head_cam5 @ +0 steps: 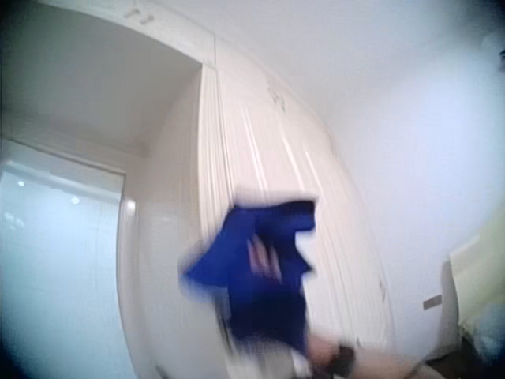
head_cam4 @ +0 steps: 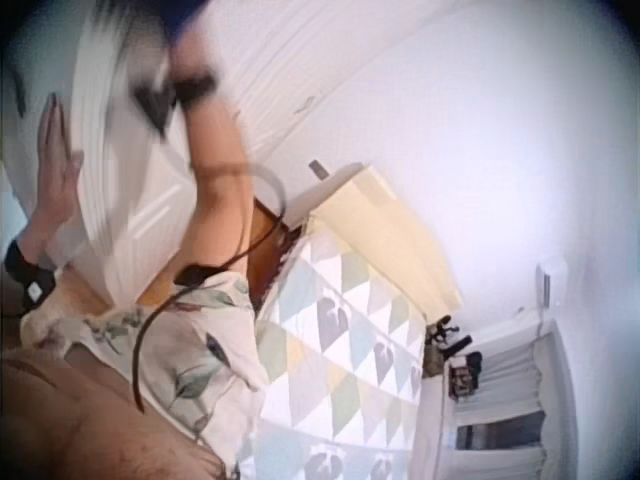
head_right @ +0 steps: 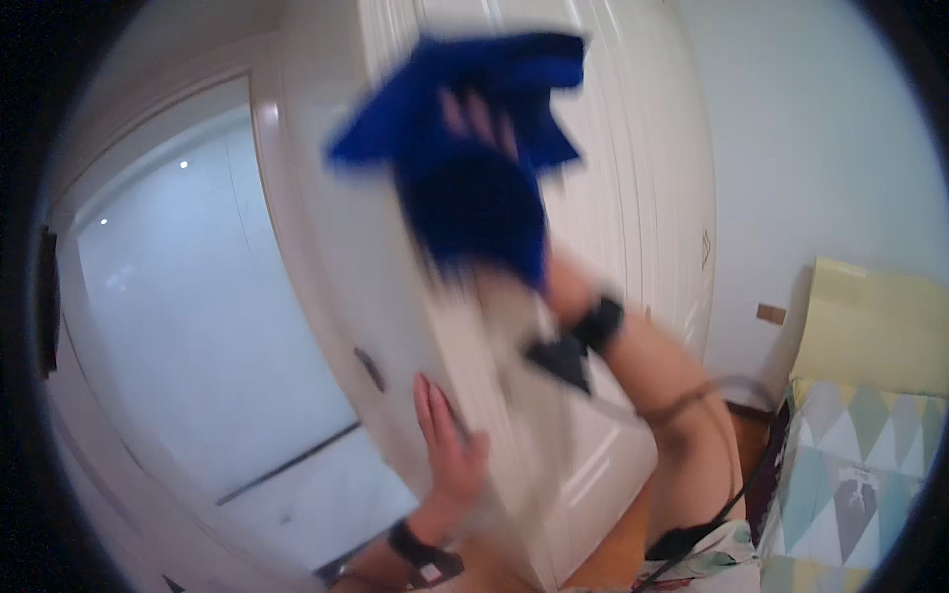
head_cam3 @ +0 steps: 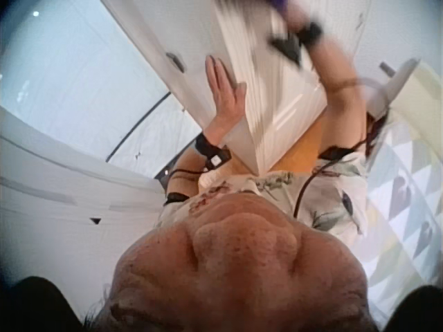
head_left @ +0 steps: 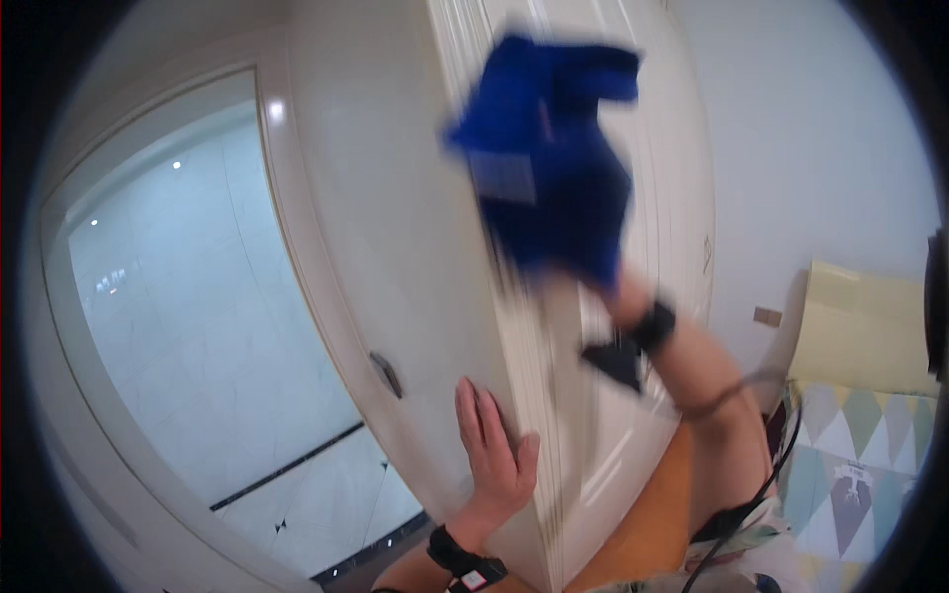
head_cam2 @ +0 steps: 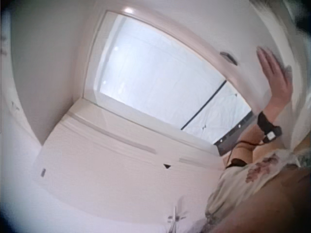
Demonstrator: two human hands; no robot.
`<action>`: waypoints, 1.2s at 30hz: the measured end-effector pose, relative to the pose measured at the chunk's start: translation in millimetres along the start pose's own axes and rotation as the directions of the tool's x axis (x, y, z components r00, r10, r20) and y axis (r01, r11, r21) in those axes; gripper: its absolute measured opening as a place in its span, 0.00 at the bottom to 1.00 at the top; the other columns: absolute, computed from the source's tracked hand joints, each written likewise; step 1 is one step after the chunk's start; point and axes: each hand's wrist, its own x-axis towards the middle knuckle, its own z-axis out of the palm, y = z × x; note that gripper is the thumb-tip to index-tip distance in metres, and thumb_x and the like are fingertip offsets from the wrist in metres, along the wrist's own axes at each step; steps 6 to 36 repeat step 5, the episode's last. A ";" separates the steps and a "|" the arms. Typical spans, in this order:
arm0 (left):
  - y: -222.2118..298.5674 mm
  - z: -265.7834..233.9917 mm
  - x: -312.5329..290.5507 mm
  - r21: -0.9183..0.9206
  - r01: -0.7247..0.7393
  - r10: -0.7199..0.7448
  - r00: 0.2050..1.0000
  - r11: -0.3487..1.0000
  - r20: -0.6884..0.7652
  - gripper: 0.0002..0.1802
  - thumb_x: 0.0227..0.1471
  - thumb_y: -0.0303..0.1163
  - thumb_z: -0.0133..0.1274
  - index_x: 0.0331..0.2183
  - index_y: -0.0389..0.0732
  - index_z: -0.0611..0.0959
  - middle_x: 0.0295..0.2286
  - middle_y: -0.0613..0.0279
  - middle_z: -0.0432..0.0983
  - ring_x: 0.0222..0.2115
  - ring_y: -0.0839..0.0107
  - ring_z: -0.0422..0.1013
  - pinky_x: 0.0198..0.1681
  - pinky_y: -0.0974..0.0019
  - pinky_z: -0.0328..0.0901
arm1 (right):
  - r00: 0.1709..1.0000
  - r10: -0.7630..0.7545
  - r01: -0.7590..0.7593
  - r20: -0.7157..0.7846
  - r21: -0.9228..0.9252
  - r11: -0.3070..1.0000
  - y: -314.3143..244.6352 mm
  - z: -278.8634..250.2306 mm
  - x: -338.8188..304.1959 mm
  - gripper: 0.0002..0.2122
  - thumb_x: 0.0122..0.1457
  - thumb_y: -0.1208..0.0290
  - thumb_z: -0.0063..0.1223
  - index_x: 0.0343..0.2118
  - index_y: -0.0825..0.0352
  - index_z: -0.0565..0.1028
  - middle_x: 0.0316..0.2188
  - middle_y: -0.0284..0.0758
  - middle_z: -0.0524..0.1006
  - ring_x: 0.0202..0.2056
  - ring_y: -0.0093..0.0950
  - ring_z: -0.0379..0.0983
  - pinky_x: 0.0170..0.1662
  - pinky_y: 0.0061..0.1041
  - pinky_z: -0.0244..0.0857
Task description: The person is cleaning a room by wiping down the door, door frame, closet, and a headboard using a blue cloth.
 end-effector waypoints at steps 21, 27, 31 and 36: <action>-2.4 19.8 -3.5 -0.115 -0.013 0.016 1.000 0.993 0.023 0.38 0.48 0.37 0.44 0.54 0.31 0.47 0.54 0.34 0.33 0.54 0.39 0.36 0.55 0.45 0.36 | 0.916 -0.306 0.393 0.259 -0.734 0.554 35.7 30.3 -180.1 0.20 0.41 0.69 0.49 0.42 0.61 0.68 0.51 0.42 0.60 0.56 0.49 0.45 0.54 0.56 0.28; -2.4 19.8 -3.5 -0.115 -0.013 0.016 1.000 0.993 0.023 0.38 0.48 0.37 0.44 0.54 0.31 0.47 0.54 0.34 0.33 0.54 0.39 0.36 0.55 0.45 0.36 | 0.916 -0.306 0.393 0.259 -0.734 0.554 35.7 30.3 -180.1 0.20 0.41 0.69 0.49 0.42 0.61 0.68 0.51 0.42 0.60 0.56 0.49 0.45 0.54 0.56 0.28; -2.4 19.8 -3.5 -0.115 -0.013 0.016 1.000 0.993 0.023 0.38 0.48 0.37 0.44 0.54 0.31 0.47 0.54 0.34 0.33 0.54 0.39 0.36 0.55 0.45 0.36 | 0.916 -0.306 0.393 0.259 -0.734 0.554 35.7 30.3 -180.1 0.20 0.41 0.69 0.49 0.42 0.61 0.68 0.51 0.42 0.60 0.56 0.49 0.45 0.54 0.56 0.28; -2.4 19.8 -3.5 -0.115 -0.013 0.016 1.000 0.993 0.023 0.38 0.48 0.37 0.44 0.54 0.31 0.47 0.54 0.34 0.33 0.54 0.39 0.36 0.55 0.45 0.36 | 0.916 -0.306 0.393 0.259 -0.734 0.554 35.7 30.3 -180.1 0.20 0.41 0.69 0.49 0.42 0.61 0.68 0.51 0.42 0.60 0.56 0.49 0.45 0.54 0.56 0.28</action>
